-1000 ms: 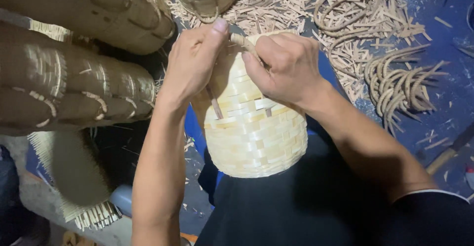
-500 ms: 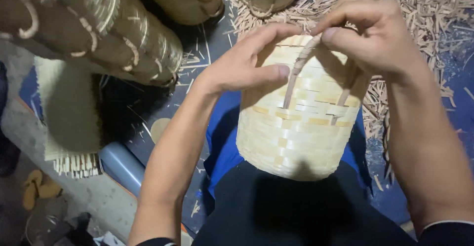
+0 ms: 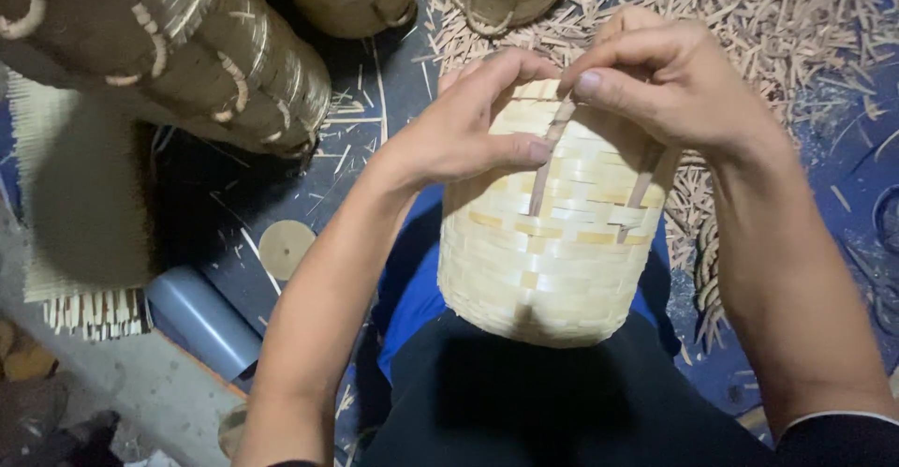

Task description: The person sits on the floor with a woven bamboo basket on their lap and attaches a curved bamboo handle to it, threading the handle ends through the woven rim and pressing them into place. They turn the basket over, adjust the handle fit, and pick up another handle piece from the floor.

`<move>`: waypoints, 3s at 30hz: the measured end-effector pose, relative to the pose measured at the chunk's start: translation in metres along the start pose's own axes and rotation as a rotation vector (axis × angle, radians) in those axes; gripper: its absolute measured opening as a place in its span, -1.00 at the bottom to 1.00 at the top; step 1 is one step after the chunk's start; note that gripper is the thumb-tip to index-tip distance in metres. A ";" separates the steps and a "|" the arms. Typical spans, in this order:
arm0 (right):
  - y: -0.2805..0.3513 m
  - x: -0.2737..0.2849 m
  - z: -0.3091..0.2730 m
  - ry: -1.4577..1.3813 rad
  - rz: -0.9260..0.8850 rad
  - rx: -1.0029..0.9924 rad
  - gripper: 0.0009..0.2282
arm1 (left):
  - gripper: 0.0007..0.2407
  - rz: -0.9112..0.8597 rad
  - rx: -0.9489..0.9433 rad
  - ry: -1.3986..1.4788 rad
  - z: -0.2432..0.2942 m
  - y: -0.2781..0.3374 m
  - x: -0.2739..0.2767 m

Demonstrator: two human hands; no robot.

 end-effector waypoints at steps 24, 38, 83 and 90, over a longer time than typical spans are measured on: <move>0.060 -0.043 -0.011 0.905 0.586 0.134 -0.68 | -0.53 0.274 0.016 -0.511 0.003 0.020 -0.027; 0.055 -0.025 -0.006 0.617 0.466 0.091 -0.72 | -0.58 0.350 0.021 -0.458 0.006 0.012 -0.020; 0.082 0.073 -0.043 -0.037 0.154 -0.021 -0.77 | -0.53 -0.075 -0.091 -0.233 0.049 -0.067 -0.009; 0.053 0.041 -0.003 0.034 0.008 -0.089 -0.82 | -0.52 -0.027 -0.067 -0.267 0.011 -0.028 -0.035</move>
Point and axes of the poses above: each hand's wrist, its own y-axis away from the middle knuckle, its own x-axis out of the back of the hand, z = x × y, the point moved 2 cm from there along -y, towards the middle knuckle, and after that the axes turned 1 degree about -x, right-handed, at the moved point
